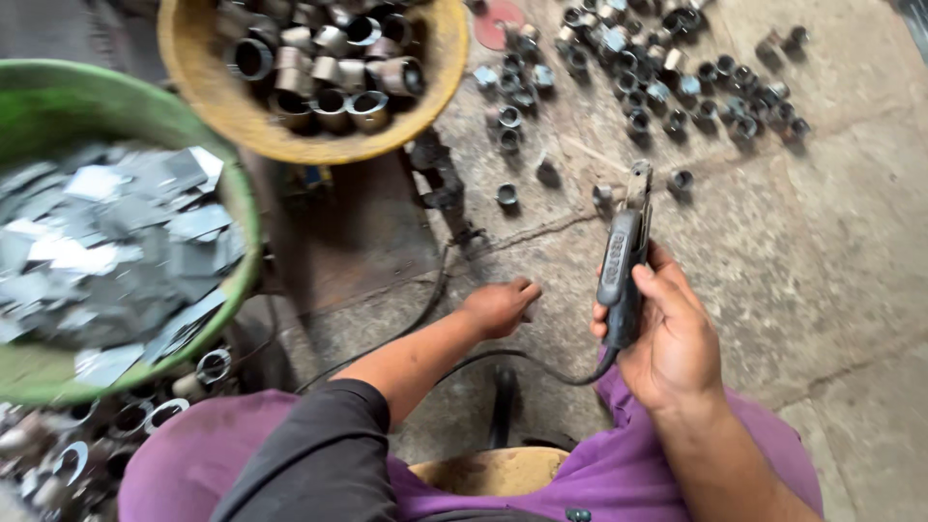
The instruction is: The person repeatedly picks small metal plates and cylindrical metal pieces, then welds them together using a handheld welding tool. The person places the finished welded pieces into a nearby yellow bowl.
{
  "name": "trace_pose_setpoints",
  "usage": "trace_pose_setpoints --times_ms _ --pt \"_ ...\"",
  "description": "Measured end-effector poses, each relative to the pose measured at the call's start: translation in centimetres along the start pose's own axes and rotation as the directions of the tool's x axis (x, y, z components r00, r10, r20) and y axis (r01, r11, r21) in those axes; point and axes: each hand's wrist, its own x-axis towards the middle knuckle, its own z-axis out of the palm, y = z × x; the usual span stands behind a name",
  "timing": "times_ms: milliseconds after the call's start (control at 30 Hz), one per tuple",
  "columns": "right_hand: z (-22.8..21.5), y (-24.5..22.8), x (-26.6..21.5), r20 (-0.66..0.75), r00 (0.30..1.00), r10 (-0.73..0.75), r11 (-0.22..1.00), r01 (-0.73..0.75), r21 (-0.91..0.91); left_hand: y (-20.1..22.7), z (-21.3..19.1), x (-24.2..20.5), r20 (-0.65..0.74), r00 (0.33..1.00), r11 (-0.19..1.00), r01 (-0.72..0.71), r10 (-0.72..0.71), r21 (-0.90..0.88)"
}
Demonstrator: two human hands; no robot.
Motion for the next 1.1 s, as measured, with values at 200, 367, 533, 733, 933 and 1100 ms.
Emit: trace_pose_setpoints --times_ms 200,367,533,733,933,1100 --pt "1.3 0.6 0.9 0.038 0.996 -0.075 0.997 0.076 -0.026 4.7 -12.2 -5.0 -0.486 0.86 0.963 0.02 -0.153 -0.269" --pt "1.7 1.7 1.9 -0.026 0.997 -0.071 0.996 0.07 -0.056 2.2 -20.5 -10.7 -0.624 0.663 0.91 0.308 -0.414 -0.276" --pt "2.5 3.2 2.9 -0.014 0.998 -0.054 0.996 0.053 -0.066 0.4 -20.0 -11.5 -0.515 0.59 0.781 0.418 -0.621 -0.463" --pt "2.3 4.2 3.4 0.086 0.995 -0.055 0.995 0.062 -0.072 -1.8 -17.5 -10.7 -0.648 0.558 0.854 0.37 -0.519 -0.365" --pt "1.6 4.1 4.5 0.06 0.996 -0.07 0.993 0.076 -0.096 0.2 -20.2 -14.3 -0.657 0.567 0.865 0.386 -0.497 -0.321" --pt "1.1 3.8 5.4 0.047 0.996 -0.072 0.99 0.077 -0.115 -0.3 -24.7 -22.5 -0.626 0.565 0.807 0.562 -0.537 -0.185"
